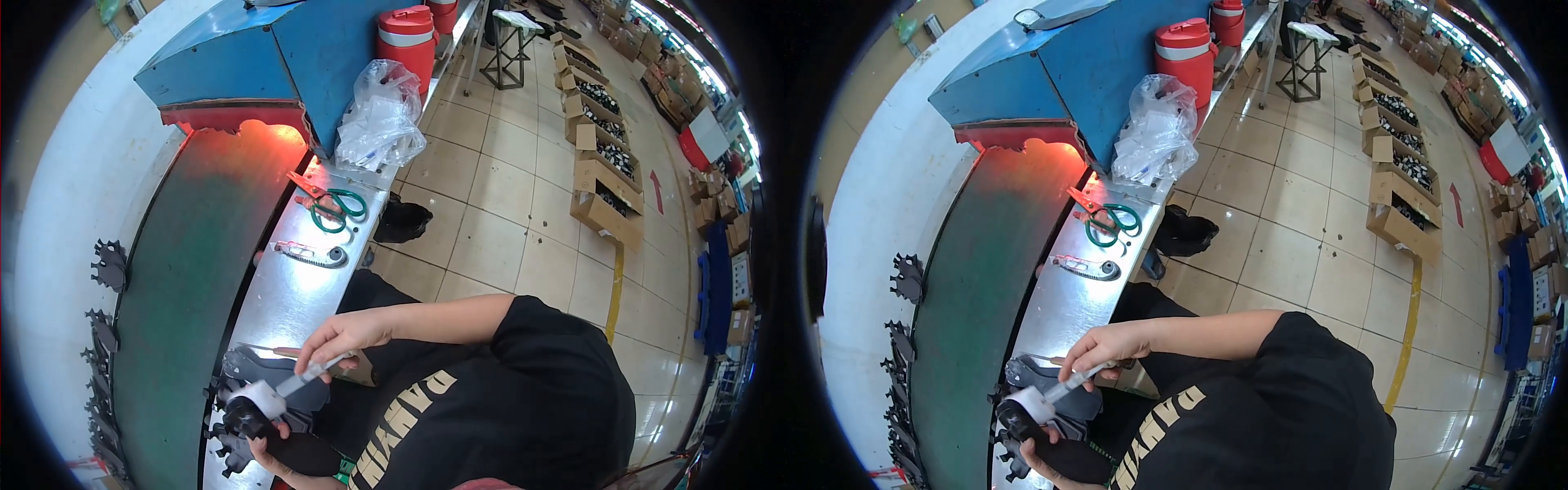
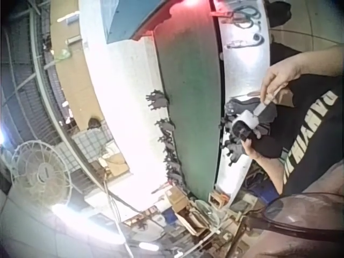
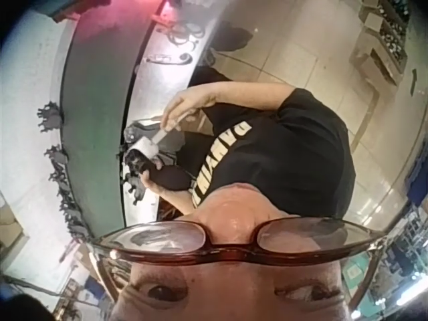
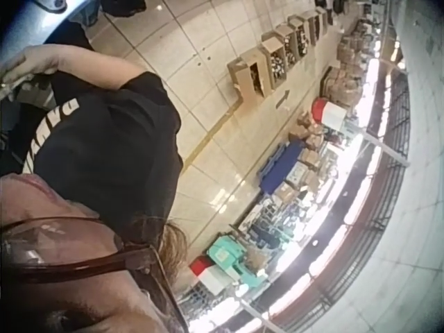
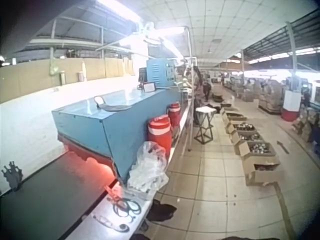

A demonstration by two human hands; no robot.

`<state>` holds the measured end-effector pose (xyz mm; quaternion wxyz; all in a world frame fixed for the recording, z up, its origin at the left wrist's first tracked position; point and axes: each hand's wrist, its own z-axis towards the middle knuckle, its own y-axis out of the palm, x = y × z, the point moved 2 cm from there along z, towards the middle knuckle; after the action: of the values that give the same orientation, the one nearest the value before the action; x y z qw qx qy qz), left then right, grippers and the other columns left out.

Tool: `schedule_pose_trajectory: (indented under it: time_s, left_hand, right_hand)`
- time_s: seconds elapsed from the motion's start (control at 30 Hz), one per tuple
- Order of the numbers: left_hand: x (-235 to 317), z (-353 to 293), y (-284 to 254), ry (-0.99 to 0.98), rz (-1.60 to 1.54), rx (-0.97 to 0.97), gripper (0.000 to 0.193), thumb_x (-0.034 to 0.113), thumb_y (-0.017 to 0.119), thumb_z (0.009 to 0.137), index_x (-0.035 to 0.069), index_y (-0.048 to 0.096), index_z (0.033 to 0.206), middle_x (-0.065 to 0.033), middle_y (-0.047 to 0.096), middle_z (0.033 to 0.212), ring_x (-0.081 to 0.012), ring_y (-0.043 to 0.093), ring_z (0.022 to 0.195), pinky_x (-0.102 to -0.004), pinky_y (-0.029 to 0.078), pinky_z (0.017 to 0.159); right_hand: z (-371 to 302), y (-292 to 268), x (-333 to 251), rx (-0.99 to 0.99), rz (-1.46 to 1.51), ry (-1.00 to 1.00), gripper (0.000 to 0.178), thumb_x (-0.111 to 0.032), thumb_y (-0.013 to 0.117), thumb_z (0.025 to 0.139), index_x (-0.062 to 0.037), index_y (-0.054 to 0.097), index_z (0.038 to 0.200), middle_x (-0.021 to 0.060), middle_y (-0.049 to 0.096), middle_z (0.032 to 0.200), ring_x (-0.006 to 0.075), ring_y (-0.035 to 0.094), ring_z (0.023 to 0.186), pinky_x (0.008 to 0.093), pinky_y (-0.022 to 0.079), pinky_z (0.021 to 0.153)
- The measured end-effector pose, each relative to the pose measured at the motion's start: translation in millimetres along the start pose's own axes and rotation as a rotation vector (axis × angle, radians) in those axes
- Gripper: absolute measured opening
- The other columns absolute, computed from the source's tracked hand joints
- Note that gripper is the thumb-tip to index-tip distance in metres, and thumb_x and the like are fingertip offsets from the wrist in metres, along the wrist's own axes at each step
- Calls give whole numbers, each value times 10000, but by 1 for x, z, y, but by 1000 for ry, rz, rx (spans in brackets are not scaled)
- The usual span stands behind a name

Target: Cleaning or priming shoe soles with a liquid substance using a syringe and cloth during shoe assembly.

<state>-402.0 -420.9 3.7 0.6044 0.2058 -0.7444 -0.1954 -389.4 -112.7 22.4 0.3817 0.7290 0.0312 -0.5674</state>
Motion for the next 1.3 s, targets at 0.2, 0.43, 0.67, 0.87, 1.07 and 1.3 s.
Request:
schedule_pose_trajectory:
  time_s: [0.2, 0.43, 0.67, 0.87, 1.07, 1.3]
  left_hand:
    - [23, -8, 29, 0, -93, -65, 718, 256, 599, 813, -52, 336, 1405, -179, 505, 1367, -187, 606, 980, -203, 458, 528]
    - [15, -2, -9, -56, 76, -178, 622, 237, 653, 828, -71, 406, 1309, -206, 553, 1238, -182, 602, 807, -233, 455, 489]
    - [9, -12, 41, -97, 261, -210, 582, 125, 663, 704, -84, 504, 1223, -161, 631, 909, -122, 525, 577, -194, 390, 481]
    - [-3, -21, 48, -140, 342, -179, 498, 35, 645, 723, -82, 537, 1194, -200, 626, 1106, -126, 585, 646, -192, 442, 519]
    - [-2, -25, 48, -146, 336, -152, 479, 46, 636, 757, -85, 538, 1207, -209, 628, 1132, -139, 606, 653, -201, 464, 540]
    - [-7, -9, 60, -155, 515, -163, 491, 15, 639, 773, -72, 571, 1251, -161, 697, 933, -138, 628, 664, -215, 430, 542]
  right_hand:
    - [7, -28, -6, 215, 134, -255, 401, -168, 522, 982, -89, 498, 1374, 87, 663, 1008, 79, 563, 579, 212, 473, 551]
    - [20, -44, 9, 957, -1339, -524, 325, -78, 585, 844, -143, 606, 1161, 121, 550, 1010, 289, 632, 736, 403, 526, 642]
    - [29, -62, 32, 972, -1566, -351, 289, -73, 568, 826, -141, 611, 1104, 140, 528, 974, 305, 566, 883, 404, 509, 693]
    - [23, -50, 29, 1013, -1583, -371, 422, -120, 658, 774, -137, 593, 1191, 138, 505, 1065, 305, 502, 985, 407, 453, 766]
    - [12, -28, 18, 1050, -1514, -404, 535, -132, 679, 769, -149, 543, 1287, 174, 480, 1215, 337, 492, 1042, 456, 431, 835]
    - [5, -5, -15, 928, -1238, -673, 317, -87, 669, 779, -118, 681, 1094, 131, 591, 1063, 312, 556, 957, 404, 453, 845]
